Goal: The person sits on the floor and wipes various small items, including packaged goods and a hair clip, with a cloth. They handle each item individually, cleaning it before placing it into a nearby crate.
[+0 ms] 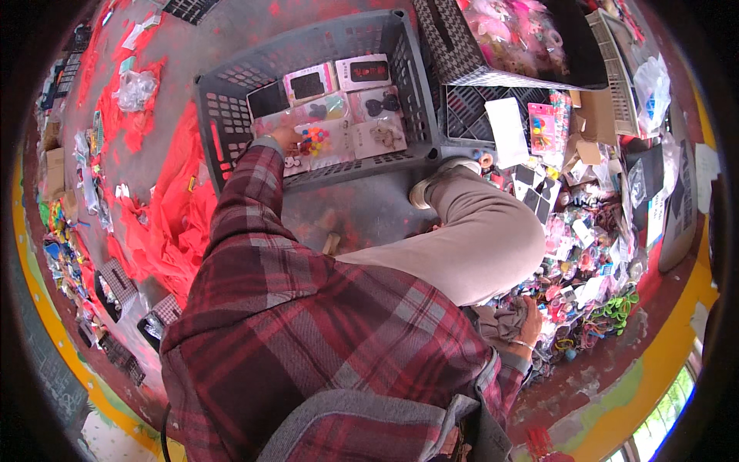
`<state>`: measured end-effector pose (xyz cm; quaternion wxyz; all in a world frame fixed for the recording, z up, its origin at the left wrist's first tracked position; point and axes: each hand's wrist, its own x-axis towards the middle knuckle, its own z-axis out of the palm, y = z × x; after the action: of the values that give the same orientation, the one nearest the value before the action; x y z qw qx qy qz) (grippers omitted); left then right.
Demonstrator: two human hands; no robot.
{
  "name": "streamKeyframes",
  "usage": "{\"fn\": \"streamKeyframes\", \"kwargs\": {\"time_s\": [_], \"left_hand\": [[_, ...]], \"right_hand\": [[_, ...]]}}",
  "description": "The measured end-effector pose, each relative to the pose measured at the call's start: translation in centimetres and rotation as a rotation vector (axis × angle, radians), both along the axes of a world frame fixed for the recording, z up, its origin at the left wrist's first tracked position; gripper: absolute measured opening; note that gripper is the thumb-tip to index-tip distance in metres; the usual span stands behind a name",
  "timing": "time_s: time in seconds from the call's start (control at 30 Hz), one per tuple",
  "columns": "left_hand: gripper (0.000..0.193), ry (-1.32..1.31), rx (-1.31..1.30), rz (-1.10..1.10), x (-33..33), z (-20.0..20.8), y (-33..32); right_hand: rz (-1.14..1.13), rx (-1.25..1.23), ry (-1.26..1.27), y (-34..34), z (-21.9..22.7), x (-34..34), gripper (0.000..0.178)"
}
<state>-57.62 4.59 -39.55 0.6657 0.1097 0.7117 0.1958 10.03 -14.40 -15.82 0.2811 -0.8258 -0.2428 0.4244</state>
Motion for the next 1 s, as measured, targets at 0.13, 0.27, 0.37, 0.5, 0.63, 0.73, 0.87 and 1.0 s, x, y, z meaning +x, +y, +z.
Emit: {"fn": "streamKeyframes", "kwargs": {"time_s": [0.13, 0.27, 0.37, 0.5, 0.63, 0.73, 0.87, 1.0], "left_hand": [[0.026, -0.004, -0.083, -0.218, -5.9, -9.2, -3.8], [0.028, 0.159, 0.032, -0.722, -5.2, -10.0, -3.0], [0.029, 0.472, 0.160, -0.849, -3.2, -9.0, -1.8], [0.031, 0.907, 0.303, -0.863, -0.8, -7.8, 0.3], [0.033, 1.150, 0.323, -0.867, -0.6, -9.1, 0.0], [0.034, 1.269, 0.329, -0.957, -1.3, -10.7, -0.1], [0.034, 1.171, 0.138, -1.351, 1.4, -5.9, 1.2], [0.037, 0.712, 0.137, -1.583, 6.2, 3.6, 3.3]], "right_hand": [[0.013, -0.039, 0.069, 1.5, -0.1, -0.6, 0.036], [0.157, -0.113, -0.096, 2.6, 0.3, -2.2, 0.034], [0.209, -0.108, -0.115, 2.6, 0.1, -2.6, 0.033], [0.367, -0.110, -0.200, 0.3, -2.3, -0.2, 0.037], [0.427, -0.045, -0.167, 1.7, -0.8, -1.8, 0.037], [0.449, -0.084, -0.235, 2.1, -0.9, -1.7, 0.036], [0.384, -0.090, -0.183, 0.9, -1.7, -1.2, 0.034], [0.498, -0.071, -0.268, 0.8, -1.2, -2.0, 0.035]]}}
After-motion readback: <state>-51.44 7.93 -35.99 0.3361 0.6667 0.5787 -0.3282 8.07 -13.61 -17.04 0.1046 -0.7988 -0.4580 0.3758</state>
